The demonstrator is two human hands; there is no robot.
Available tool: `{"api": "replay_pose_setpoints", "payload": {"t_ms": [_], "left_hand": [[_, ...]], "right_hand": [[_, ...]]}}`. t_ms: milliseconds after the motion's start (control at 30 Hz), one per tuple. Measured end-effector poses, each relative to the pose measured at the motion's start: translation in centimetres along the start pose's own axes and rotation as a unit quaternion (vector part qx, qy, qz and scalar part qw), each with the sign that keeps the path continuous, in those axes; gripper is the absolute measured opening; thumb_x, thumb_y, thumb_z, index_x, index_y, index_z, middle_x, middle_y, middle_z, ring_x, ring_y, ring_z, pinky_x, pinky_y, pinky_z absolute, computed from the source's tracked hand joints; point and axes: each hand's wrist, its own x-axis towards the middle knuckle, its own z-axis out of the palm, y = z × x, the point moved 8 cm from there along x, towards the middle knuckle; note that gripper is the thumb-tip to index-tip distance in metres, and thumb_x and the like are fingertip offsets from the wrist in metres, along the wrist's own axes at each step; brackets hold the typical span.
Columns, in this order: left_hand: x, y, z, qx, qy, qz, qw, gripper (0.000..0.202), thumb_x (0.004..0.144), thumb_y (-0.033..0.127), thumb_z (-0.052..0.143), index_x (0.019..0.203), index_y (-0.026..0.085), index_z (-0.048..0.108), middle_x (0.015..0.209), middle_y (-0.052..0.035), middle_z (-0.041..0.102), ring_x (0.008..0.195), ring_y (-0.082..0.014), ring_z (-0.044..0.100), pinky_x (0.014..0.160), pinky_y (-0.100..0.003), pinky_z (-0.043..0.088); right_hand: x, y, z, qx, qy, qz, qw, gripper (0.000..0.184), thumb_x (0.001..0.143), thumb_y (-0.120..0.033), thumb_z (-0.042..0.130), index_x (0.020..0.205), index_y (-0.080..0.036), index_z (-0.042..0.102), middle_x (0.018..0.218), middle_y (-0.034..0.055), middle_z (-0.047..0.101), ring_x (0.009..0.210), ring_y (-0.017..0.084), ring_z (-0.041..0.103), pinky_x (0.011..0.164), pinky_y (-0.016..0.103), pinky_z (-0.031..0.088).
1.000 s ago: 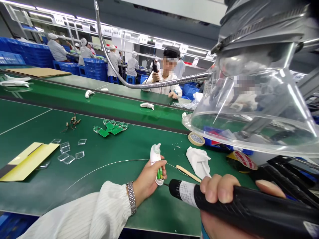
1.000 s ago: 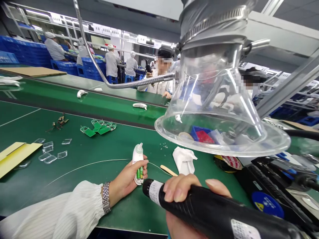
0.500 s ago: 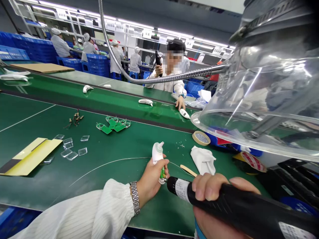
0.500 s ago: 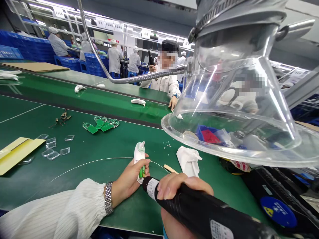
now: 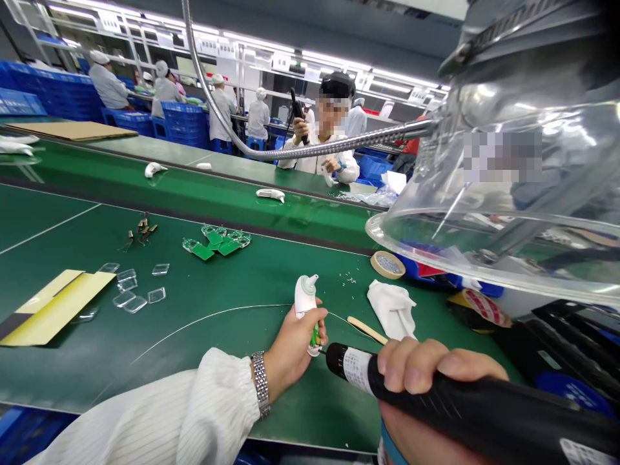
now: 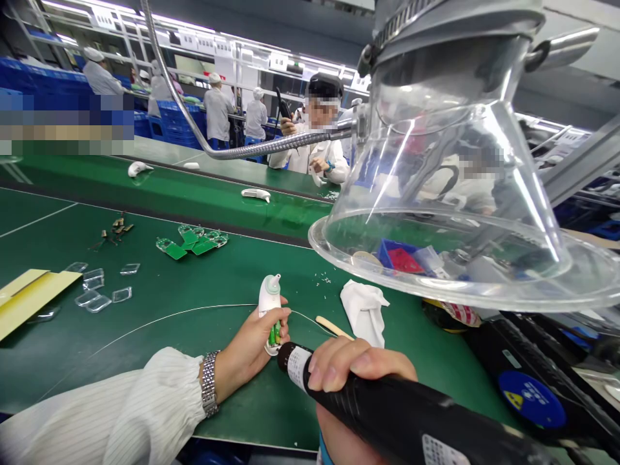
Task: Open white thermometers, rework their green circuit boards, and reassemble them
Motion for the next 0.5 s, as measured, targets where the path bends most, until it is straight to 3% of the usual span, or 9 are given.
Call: {"api": "replay_pose_setpoints", "payload": {"t_ms": [400, 500], "left_hand": [[-0.3, -0.1, 0.5, 0.035, -0.035, -0.014, 0.999, 0.022, 0.074, 0.013, 0.057, 0.094, 0.016, 0.049, 0.057, 0.003, 0.054, 0.05, -0.0092, 0.052, 0.052, -0.022, 0.046], [-0.4, -0.5, 0.8, 0.046, -0.06, -0.039, 0.996, 0.023, 0.072, 0.011, 0.059, 0.094, 0.014, 0.051, 0.062, 0.0001, 0.058, 0.053, -0.0104, 0.056, 0.054, -0.024, 0.048]], "right_hand": [[-1.3, -1.7, -3.8, -0.065, 0.125, -0.009, 0.99, 0.018, 0.081, -0.047, 0.049, 0.093, -0.035, 0.054, 0.058, -0.0031, 0.037, 0.046, 0.015, 0.036, 0.047, 0.033, 0.033], [-1.2, -2.2, -4.6, -0.181, 0.111, -0.02, 0.977, 0.027, 0.084, -0.05, 0.032, 0.106, -0.045, 0.046, 0.061, -0.0024, 0.028, 0.048, 0.018, 0.032, 0.051, 0.036, 0.033]]}}
